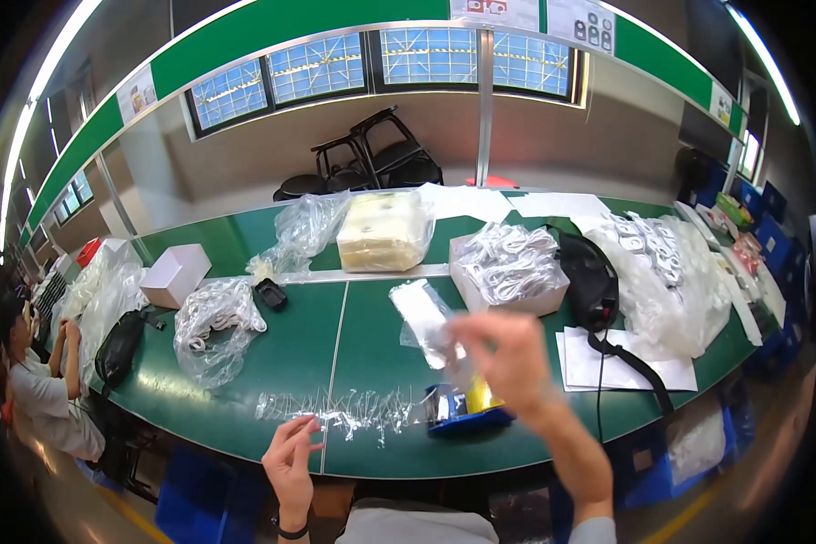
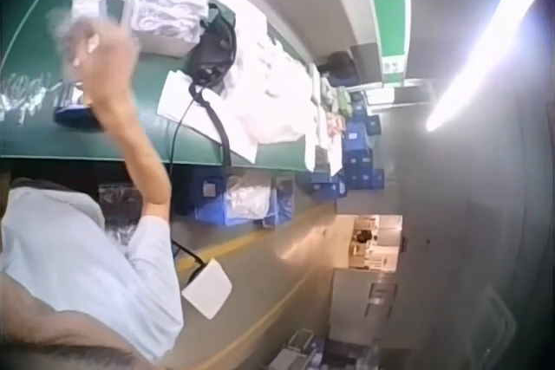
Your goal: Placing small black components into individual clear plastic bags at a factory workbench.
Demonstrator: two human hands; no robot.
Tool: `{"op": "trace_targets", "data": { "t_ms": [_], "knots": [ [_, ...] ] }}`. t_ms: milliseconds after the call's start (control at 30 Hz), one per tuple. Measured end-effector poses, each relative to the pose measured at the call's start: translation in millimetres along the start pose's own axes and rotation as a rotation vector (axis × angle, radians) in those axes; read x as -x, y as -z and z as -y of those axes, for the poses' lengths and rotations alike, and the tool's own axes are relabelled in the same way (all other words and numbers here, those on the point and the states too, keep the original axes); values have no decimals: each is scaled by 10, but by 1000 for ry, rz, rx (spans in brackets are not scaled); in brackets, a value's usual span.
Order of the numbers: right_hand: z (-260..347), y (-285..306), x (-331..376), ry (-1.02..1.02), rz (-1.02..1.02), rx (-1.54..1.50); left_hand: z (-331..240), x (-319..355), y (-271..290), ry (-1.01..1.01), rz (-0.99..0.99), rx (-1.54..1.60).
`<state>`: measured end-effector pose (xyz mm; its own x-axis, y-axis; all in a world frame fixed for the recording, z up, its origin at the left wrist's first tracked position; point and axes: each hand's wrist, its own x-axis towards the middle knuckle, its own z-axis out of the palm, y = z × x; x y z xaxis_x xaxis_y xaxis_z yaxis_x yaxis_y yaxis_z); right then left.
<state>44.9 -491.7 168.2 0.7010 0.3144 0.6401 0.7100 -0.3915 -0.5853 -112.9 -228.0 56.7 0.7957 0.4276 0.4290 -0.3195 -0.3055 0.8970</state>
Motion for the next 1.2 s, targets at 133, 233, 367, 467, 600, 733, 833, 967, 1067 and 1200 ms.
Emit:
{"op": "trace_targets", "data": {
  "t_ms": [133, 233, 367, 467, 600, 733, 833, 967, 1067, 1200],
  "knots": [
    [-534, 380, -947, 183, -488, 429, 141, 58, 93, 43, -65, -54],
    [-1256, 429, -1348, 495, -629, 700, 225, 59, 39, 107, -61, 2],
    [-2479, 77, -1327, 162, 197, 881, 238, 59, 68, 98, -44, 3],
    [-2330, -176, -1233, 41, 320, 658, 282, 54, 196, 108, -52, -17],
    [-2137, 13, -1204, -158, 422, 566, 384, -21, 181, 141, -1, 10],
    [-1773, 346, -975, 122, -128, 584, 447, -60, 274, 173, 8, 25],
    [-1861, 998, -515, -540, -433, 723, 431, -168, 276, 136, -48, -8],
    [-2124, 1168, -215, -1093, -15, 144, 458, -255, 311, 122, -70, 20],
    [-2462, 1154, -87, -1153, 176, -129, 390, -253, 290, 107, -33, 17],
    [-2631, 1209, -160, -1410, 143, -518, 360, -165, 307, 127, -22, 35]
  ]
}}
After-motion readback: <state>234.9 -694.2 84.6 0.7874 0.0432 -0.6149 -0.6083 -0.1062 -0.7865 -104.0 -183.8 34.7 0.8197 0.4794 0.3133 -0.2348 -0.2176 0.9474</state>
